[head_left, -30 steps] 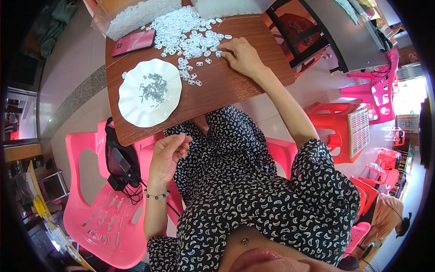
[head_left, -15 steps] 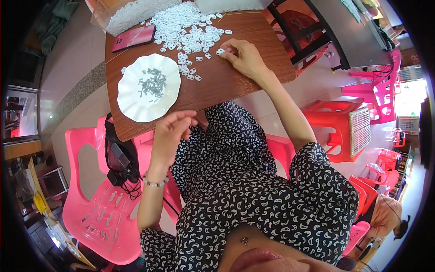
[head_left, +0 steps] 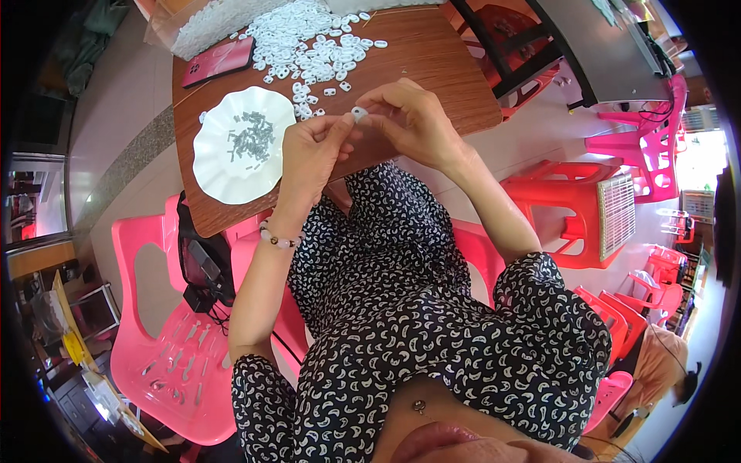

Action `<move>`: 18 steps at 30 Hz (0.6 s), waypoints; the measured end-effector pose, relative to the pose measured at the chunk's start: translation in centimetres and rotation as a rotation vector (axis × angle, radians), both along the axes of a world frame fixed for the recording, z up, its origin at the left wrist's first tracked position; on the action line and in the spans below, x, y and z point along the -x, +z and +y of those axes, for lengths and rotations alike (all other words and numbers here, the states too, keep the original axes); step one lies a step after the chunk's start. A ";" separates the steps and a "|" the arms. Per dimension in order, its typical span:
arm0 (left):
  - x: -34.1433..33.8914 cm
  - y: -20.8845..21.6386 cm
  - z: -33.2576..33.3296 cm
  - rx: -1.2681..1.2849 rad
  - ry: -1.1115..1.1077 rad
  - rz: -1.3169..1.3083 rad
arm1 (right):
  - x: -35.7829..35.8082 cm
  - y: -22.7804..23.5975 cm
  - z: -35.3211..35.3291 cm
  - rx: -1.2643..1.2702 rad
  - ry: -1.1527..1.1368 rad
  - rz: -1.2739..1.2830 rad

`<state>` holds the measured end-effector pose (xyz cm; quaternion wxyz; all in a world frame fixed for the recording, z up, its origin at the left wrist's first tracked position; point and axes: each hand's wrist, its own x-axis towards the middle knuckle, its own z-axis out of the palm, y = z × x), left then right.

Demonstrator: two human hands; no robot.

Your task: The recorder is manually inserting small metal pins into white plastic circular components at a workbench.

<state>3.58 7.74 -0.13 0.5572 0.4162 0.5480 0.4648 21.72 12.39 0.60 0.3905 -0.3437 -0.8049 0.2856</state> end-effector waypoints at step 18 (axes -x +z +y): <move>1.2 -0.3 -1.6 0.036 0.042 -0.022 | -0.3 -5.8 3.2 -0.199 -0.125 -0.341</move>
